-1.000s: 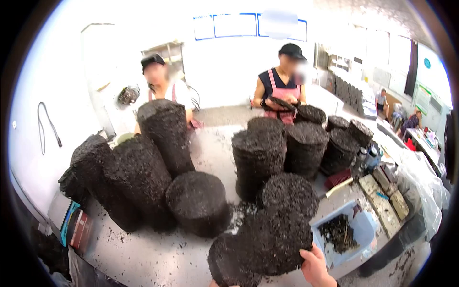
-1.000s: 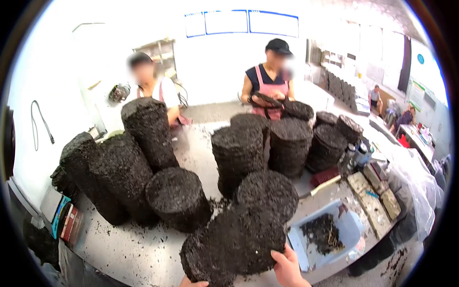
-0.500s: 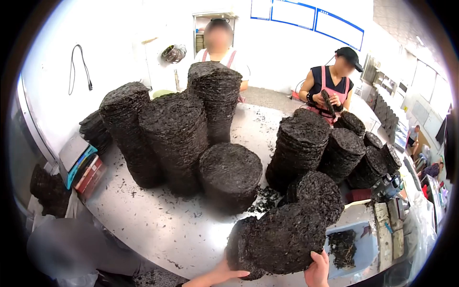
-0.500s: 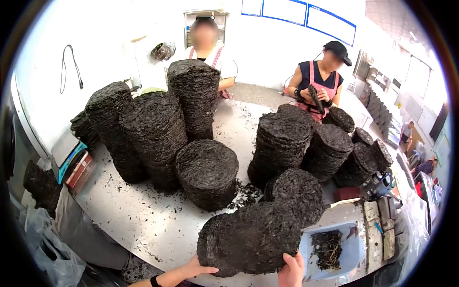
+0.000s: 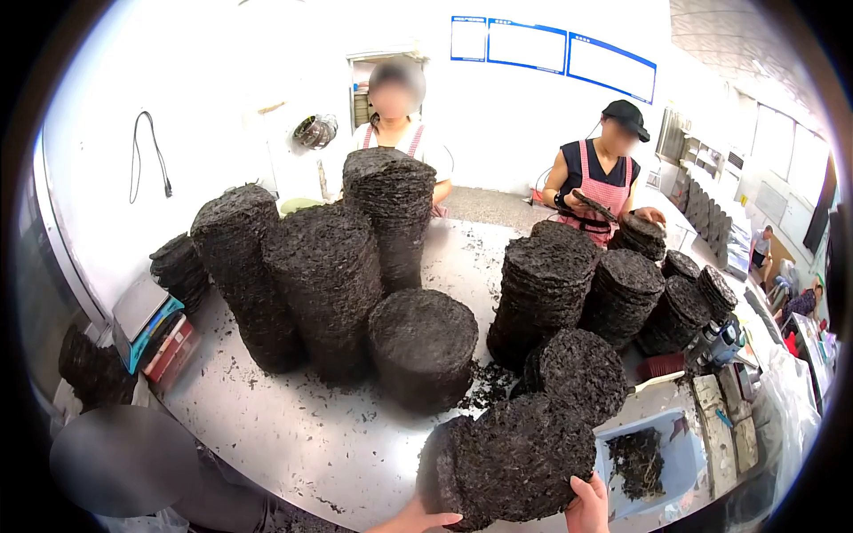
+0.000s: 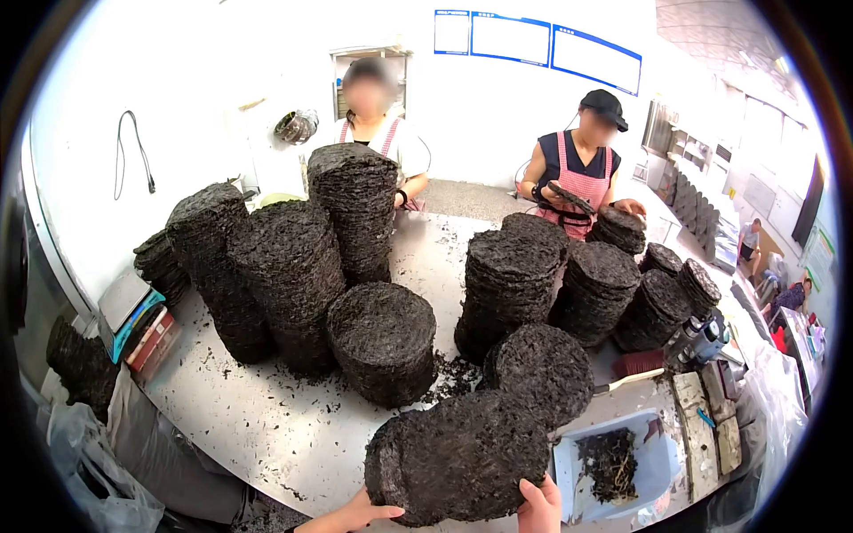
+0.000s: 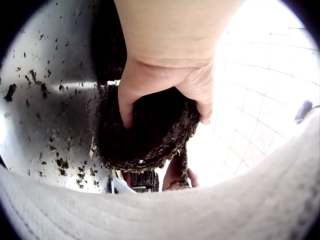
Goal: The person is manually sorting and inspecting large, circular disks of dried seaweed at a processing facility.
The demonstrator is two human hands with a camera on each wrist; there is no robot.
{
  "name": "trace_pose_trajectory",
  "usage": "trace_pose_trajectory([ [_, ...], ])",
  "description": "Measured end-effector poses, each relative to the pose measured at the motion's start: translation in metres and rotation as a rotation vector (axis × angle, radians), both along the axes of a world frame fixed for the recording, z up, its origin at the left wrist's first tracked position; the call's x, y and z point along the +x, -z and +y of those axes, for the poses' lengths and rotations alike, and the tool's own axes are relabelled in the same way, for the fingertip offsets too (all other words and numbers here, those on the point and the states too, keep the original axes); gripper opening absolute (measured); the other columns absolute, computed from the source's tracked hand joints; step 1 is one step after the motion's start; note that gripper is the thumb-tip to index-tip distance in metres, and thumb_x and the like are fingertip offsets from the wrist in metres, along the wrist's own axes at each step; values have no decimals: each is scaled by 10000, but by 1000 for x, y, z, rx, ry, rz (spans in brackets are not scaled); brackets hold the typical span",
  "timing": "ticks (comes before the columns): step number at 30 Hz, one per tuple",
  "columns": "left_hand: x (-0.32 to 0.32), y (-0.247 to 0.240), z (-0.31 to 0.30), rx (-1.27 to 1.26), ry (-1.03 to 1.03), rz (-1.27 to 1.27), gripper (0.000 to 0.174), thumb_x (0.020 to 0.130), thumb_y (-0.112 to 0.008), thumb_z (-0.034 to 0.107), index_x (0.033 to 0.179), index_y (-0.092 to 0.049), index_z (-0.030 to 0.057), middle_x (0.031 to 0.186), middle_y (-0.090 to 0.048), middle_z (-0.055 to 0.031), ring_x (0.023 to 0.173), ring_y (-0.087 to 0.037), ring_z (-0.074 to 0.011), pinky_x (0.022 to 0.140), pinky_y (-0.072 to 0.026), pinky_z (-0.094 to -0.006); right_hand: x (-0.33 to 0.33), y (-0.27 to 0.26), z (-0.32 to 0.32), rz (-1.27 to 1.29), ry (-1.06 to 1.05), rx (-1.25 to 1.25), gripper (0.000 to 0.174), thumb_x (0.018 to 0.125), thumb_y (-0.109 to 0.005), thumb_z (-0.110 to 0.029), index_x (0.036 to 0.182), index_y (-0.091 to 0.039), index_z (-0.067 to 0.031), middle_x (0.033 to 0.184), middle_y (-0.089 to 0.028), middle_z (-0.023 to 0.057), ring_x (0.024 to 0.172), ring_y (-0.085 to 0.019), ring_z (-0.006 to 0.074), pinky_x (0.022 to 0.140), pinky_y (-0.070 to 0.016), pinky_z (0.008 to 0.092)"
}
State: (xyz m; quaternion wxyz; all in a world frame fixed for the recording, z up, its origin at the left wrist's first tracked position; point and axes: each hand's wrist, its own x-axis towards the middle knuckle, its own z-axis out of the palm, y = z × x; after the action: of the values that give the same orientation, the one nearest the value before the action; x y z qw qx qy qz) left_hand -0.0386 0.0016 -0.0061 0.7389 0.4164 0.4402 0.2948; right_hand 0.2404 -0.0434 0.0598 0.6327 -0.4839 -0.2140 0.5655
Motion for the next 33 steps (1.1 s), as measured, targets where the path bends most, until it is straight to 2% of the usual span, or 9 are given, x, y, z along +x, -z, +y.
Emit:
trace_pose_trajectory([
  [4,-4,8,-8,-17,-37,-56,973,670,-817,181,1402,-207,-17,1370,-390,-147,1263,-395,-251,1064,-319,-372,3,6,-11,-25,-25,-34,275,888,-574,-78,1157,-584,-24,1043,-644,39,901,-602,119,727,-463,236],
  [10,3,-13,-8,-65,-62,-20,932,694,-796,173,1402,-222,-20,1366,-404,-141,1259,-404,-243,1056,-330,-378,-1,-4,-10,49,41,7,284,892,-582,-95,1164,-581,-13,1035,-641,51,915,-603,146,760,-463,268],
  [13,-2,5,-7,-34,-6,-102,938,695,-794,164,1411,-217,-19,1372,-399,-138,1263,-401,-245,1052,-334,-380,-5,-2,-9,122,56,34,360,852,-499,-5,1210,-495,33,1168,-601,146,1043,-605,255,897,-486,390],
  [18,-6,27,-10,-110,-102,-98,887,728,-752,91,1423,-209,-13,1385,-395,-144,1278,-399,-264,1065,-329,-394,-5,-8,-10,129,85,-4,258,866,-532,-29,1119,-555,16,1030,-654,114,914,-641,215,802,-512,340],
  [19,-5,-15,-21,11,-12,-110,789,778,-727,197,1426,-309,34,1385,-434,-127,1253,-435,-274,1014,-386,-405,-5,-10,-10,128,83,-20,250,866,-541,-23,1112,-556,12,1014,-655,106,890,-640,198,781,-510,317],
  [25,4,7,-8,-46,-120,-44,757,748,-711,103,1402,-339,26,1318,-501,-114,1205,-481,-290,995,-405,-403,4,6,-6,-5,-44,72,268,897,-581,-112,1148,-590,-18,1025,-647,52,920,-609,160,768,-466,284],
  [28,-1,13,-7,-111,-136,-185,734,751,-713,76,1389,-354,31,1306,-503,-96,1201,-487,-278,981,-425,-392,-4,-6,-4,124,16,-31,255,886,-549,-29,1140,-554,-5,1056,-648,87,912,-632,179,789,-505,311],
  [30,-3,41,2,-89,-105,-213,726,752,-720,84,1383,-365,34,1310,-500,-96,1205,-485,-276,979,-427,-394,0,-4,-1,120,-25,-8,305,896,-563,-65,1190,-527,9,1120,-626,82,1006,-595,170,883,-455,304],
  [33,3,13,-6,-93,-88,-224,700,761,-726,97,1370,-387,36,1308,-503,-94,1198,-493,-260,971,-435,-396,1,3,-4,127,-44,-11,333,901,-565,-72,1219,-513,13,1153,-615,78,1037,-585,166,907,-452,305],
])
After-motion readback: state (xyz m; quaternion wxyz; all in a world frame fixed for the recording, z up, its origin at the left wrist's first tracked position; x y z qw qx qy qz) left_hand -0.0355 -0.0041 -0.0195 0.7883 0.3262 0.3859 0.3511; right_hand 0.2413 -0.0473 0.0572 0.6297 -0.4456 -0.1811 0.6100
